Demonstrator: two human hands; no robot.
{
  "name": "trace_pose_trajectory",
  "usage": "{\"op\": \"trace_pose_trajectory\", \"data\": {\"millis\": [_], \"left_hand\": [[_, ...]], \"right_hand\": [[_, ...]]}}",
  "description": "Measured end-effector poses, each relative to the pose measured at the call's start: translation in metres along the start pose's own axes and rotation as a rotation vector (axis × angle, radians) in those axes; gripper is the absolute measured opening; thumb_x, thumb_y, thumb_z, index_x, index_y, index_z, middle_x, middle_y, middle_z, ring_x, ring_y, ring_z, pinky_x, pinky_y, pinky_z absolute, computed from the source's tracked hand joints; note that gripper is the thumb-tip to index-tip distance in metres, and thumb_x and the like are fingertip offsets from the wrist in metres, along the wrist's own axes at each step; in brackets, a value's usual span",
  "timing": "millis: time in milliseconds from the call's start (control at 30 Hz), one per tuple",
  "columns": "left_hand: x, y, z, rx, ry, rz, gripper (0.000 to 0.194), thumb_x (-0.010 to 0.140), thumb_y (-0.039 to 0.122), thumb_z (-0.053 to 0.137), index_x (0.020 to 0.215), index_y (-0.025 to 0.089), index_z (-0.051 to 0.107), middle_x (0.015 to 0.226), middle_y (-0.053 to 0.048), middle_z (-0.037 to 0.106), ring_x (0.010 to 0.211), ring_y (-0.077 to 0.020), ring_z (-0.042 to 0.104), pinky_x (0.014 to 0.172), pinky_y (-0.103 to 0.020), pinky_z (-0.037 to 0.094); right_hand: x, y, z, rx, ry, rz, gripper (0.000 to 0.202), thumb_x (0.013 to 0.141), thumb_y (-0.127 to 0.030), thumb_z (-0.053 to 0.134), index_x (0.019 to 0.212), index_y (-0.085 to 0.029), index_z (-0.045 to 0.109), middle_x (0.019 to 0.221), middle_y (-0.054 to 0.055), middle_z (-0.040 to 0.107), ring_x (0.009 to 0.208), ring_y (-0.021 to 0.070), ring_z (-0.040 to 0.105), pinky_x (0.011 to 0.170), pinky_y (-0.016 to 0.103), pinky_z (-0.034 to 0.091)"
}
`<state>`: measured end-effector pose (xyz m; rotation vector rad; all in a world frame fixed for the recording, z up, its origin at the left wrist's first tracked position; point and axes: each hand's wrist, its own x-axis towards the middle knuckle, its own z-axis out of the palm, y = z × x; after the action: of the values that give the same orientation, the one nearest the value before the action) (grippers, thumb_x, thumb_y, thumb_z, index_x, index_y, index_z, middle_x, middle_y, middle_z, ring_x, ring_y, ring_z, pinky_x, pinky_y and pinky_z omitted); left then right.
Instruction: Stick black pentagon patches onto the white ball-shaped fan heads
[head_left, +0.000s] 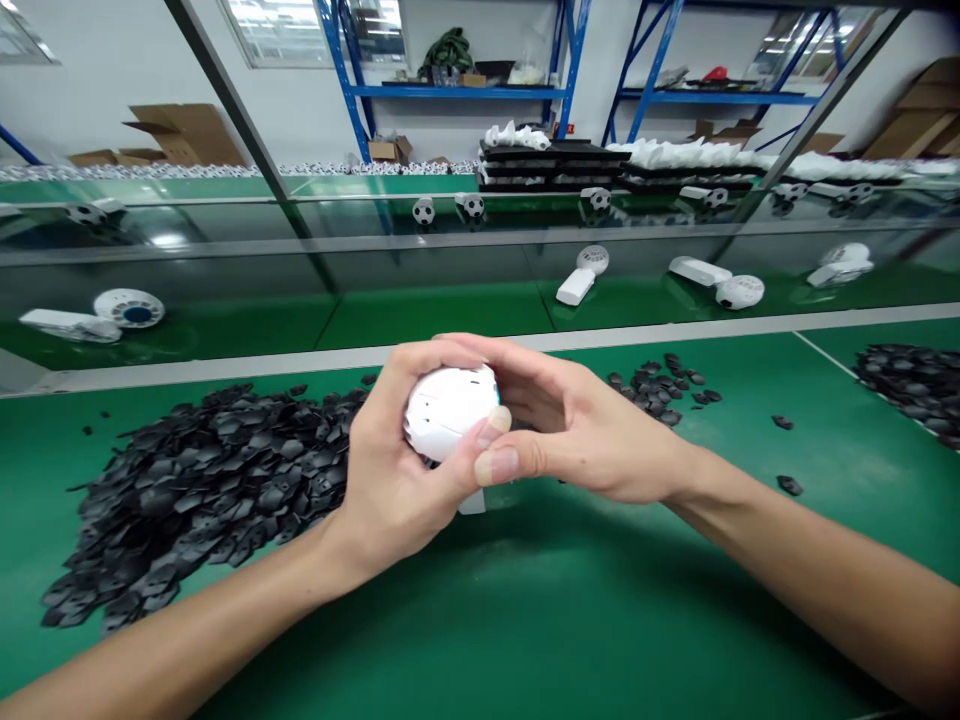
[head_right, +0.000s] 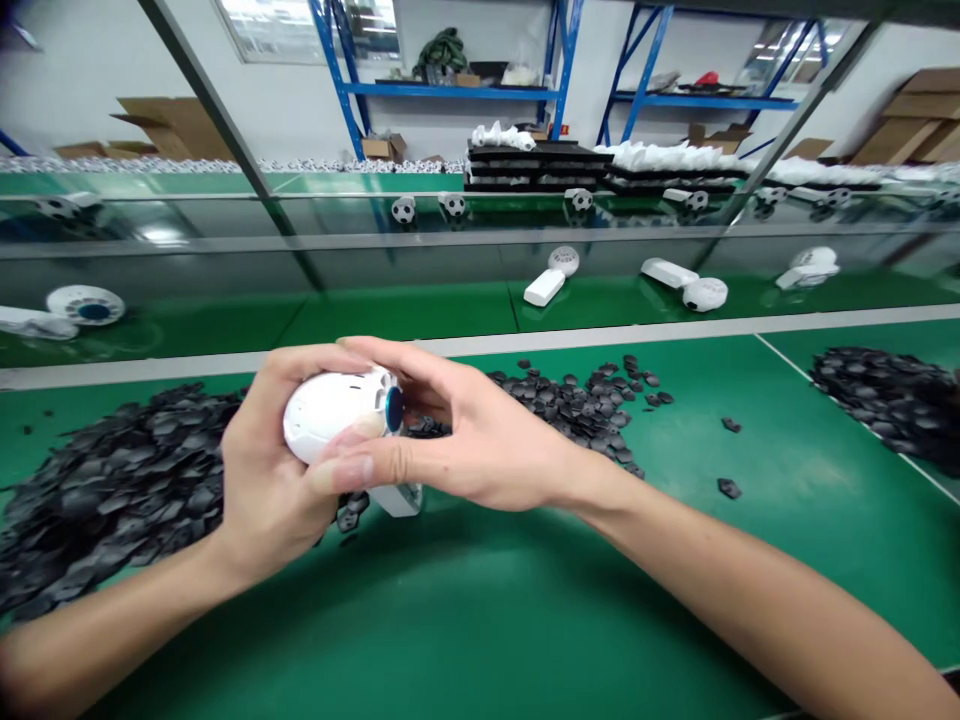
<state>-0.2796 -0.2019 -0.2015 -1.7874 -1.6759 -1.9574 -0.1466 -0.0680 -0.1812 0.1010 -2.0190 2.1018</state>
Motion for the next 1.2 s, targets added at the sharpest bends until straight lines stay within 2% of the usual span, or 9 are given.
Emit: {"op": "trace_pose_trajectory", "data": {"millis": [100,233,367,433,533,633,767,967,1200], "left_hand": [[0.0,-0.001,0.0,-0.012,-0.008,0.033,0.024,0.093,0.031,0.082,0.108,0.025,0.066,0.092,0.001,0.068,0.061,-0.0114,0.059,0.052,-0.025,0.049],[-0.001,0.002,-0.001,0.028,-0.028,-0.009,0.021,0.097,0.038,0.078,0.109,0.026,0.065,0.101,-0.003,0.073,0.066,-0.0153,0.063,0.056,-0.031,0.052],[0.002,0.0,-0.003,0.007,-0.042,-0.037,0.025,0.092,0.033,0.082,0.109,0.027,0.065,0.091,0.0,0.068,0.064,-0.014,0.062,0.054,-0.027,0.052],[0.005,-0.002,-0.003,0.017,-0.036,-0.035,0.029,0.087,0.031,0.084,0.107,0.024,0.065,0.09,0.001,0.068,0.063,-0.0127,0.063,0.051,-0.024,0.051],[0.009,-0.002,-0.004,0.037,-0.035,-0.093,0.031,0.086,0.031,0.084,0.106,0.021,0.064,0.088,0.0,0.069,0.059,-0.012,0.064,0.047,-0.022,0.051],[0.01,0.002,-0.003,0.015,-0.074,-0.183,0.033,0.087,0.034,0.083,0.109,0.019,0.063,0.094,-0.003,0.071,0.063,-0.0147,0.069,0.05,-0.024,0.057],[0.01,0.002,-0.004,-0.008,-0.091,-0.196,0.034,0.087,0.035,0.083,0.111,0.02,0.063,0.099,-0.006,0.071,0.068,-0.0185,0.071,0.051,-0.029,0.058],[0.009,-0.003,-0.008,0.013,-0.129,-0.202,0.03,0.091,0.036,0.078,0.114,0.024,0.063,0.106,-0.008,0.071,0.076,-0.0236,0.073,0.062,-0.039,0.062],[0.007,-0.006,-0.016,-0.046,-0.133,-0.198,0.033,0.092,0.038,0.079,0.118,0.022,0.064,0.102,-0.006,0.071,0.074,-0.0217,0.071,0.062,-0.036,0.059]], "right_hand": [[0.001,0.005,0.003,0.049,0.004,-0.067,0.071,0.088,-0.016,0.086,0.152,-0.014,0.055,0.157,0.009,0.059,0.144,0.0212,0.06,0.117,0.026,0.053],[0.0,0.006,0.005,0.047,0.04,-0.092,0.063,0.089,-0.014,0.085,0.146,-0.015,0.06,0.157,0.007,0.06,0.142,0.0204,0.061,0.116,0.025,0.053],[0.001,0.002,-0.004,-0.047,0.022,-0.094,0.065,0.087,-0.02,0.089,0.146,-0.016,0.06,0.153,0.007,0.063,0.139,0.0203,0.064,0.113,0.025,0.054],[0.002,-0.002,-0.014,-0.128,0.034,-0.043,0.063,0.093,-0.032,0.084,0.149,-0.016,0.058,0.146,0.007,0.068,0.133,0.0207,0.067,0.109,0.027,0.056],[0.001,-0.004,-0.029,-0.489,0.146,0.121,0.038,0.105,-0.042,0.068,0.133,-0.016,0.071,0.116,0.006,0.08,0.103,0.0203,0.075,0.086,0.028,0.057],[-0.001,0.0,-0.032,-1.043,0.154,0.307,0.018,0.102,-0.033,0.072,0.1,-0.02,0.083,0.087,0.003,0.08,0.075,0.0179,0.068,0.066,0.03,0.04],[0.0,0.009,-0.022,-1.321,0.039,0.403,0.015,0.101,-0.03,0.071,0.104,-0.029,0.086,0.089,0.001,0.08,0.079,0.0206,0.069,0.062,0.032,0.028],[0.004,0.017,-0.016,-1.388,-0.004,0.441,0.015,0.099,-0.039,0.075,0.099,-0.027,0.084,0.097,0.003,0.08,0.085,0.0227,0.071,0.06,0.032,0.023],[0.003,0.02,-0.017,-1.261,0.032,0.411,0.008,0.096,-0.025,0.076,0.09,-0.025,0.081,0.089,-0.001,0.078,0.077,0.016,0.065,0.062,0.029,0.028]]}}
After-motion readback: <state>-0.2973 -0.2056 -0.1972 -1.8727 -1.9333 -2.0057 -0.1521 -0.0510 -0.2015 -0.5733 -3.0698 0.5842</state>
